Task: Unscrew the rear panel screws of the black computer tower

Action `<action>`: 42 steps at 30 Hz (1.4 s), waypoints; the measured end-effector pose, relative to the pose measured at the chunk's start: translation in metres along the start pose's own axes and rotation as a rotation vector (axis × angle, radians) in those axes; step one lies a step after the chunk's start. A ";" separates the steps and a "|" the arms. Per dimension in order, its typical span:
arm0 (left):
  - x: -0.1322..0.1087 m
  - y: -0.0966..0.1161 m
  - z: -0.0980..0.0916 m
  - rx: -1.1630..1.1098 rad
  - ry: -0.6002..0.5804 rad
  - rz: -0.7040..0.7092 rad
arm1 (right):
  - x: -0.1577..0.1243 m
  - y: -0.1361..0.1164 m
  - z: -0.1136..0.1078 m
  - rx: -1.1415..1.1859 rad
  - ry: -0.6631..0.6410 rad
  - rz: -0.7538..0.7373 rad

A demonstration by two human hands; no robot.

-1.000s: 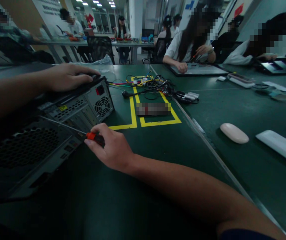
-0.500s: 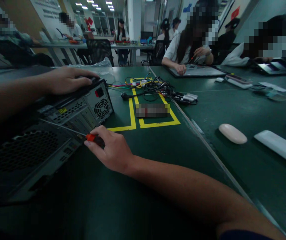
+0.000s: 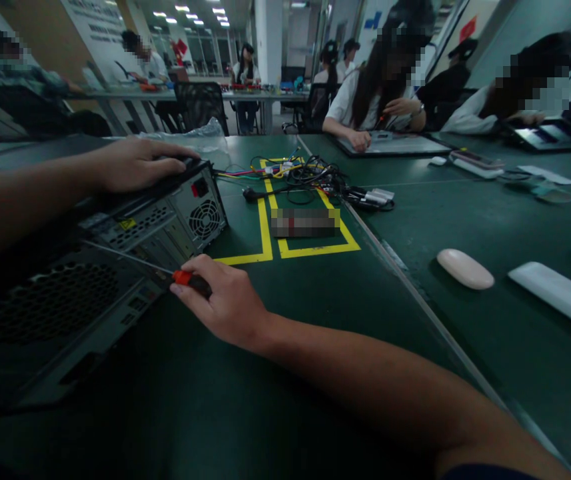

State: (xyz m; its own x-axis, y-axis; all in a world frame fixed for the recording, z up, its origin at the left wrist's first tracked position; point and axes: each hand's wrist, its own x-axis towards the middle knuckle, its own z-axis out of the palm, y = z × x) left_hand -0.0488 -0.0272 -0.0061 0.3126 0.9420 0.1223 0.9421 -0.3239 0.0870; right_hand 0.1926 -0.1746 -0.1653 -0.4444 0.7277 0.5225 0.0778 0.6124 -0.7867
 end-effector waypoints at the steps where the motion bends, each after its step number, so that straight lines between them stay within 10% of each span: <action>1: 0.000 0.000 0.000 -0.005 -0.006 0.001 | 0.000 0.000 0.000 -0.005 -0.001 0.001; 42: -0.002 0.002 -0.003 -0.031 -0.015 0.020 | 0.000 -0.005 0.002 -0.030 0.047 0.010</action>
State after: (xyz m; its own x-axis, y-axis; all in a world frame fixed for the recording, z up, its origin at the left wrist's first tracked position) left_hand -0.0482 -0.0297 -0.0032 0.3333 0.9365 0.1092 0.9316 -0.3449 0.1149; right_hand 0.1909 -0.1786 -0.1616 -0.4008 0.7472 0.5301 0.1095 0.6136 -0.7820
